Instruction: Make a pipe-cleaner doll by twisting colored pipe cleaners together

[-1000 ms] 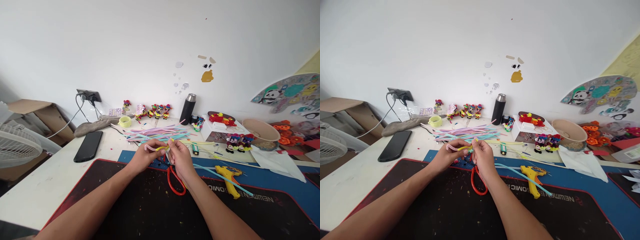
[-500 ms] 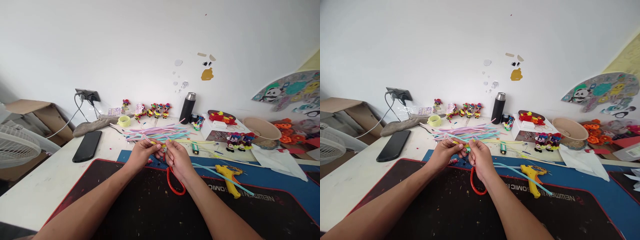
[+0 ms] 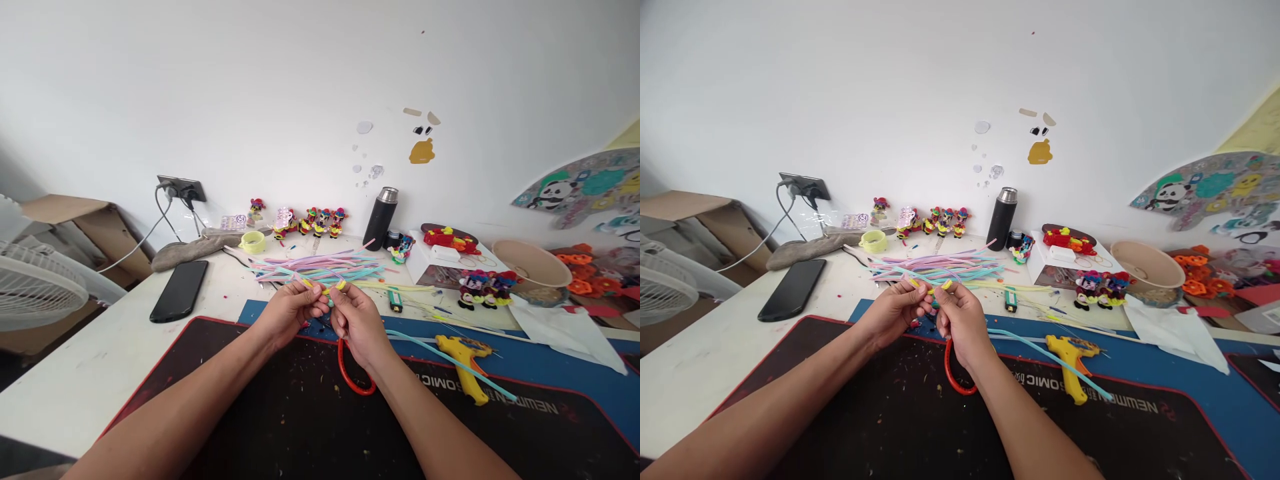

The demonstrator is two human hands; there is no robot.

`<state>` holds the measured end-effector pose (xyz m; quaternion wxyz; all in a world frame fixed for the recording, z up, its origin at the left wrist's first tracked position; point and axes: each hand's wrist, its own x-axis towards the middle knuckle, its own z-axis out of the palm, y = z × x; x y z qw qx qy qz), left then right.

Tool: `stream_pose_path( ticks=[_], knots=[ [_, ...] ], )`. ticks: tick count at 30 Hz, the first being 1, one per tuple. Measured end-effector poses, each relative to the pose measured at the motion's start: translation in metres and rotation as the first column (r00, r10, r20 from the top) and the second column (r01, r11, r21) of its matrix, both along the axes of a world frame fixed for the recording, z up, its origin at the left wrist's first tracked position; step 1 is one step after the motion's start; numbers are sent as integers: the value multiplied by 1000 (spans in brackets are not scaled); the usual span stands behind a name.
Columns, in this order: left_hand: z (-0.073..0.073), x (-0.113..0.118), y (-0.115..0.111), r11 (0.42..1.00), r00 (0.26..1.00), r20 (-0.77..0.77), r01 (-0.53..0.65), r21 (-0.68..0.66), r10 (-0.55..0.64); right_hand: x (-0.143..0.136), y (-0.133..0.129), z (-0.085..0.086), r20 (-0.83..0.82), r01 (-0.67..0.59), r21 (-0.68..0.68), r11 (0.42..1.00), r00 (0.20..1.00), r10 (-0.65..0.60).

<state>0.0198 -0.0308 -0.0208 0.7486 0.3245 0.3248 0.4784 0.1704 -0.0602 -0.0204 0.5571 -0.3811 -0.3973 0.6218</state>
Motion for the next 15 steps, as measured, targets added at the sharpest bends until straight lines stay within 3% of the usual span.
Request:
stream_pose_path(
  ticks=[7, 15],
  knots=[
    [-1, 2, -3, 990, 973, -230, 48, 130, -17, 2, 3, -2, -22, 23, -19, 1000, 999, -23],
    [12, -10, 1, 959, 933, -360, 100, 266, 2, 7, 2, 2, 10, -92, -22, 995, 996, 93]
  ],
)
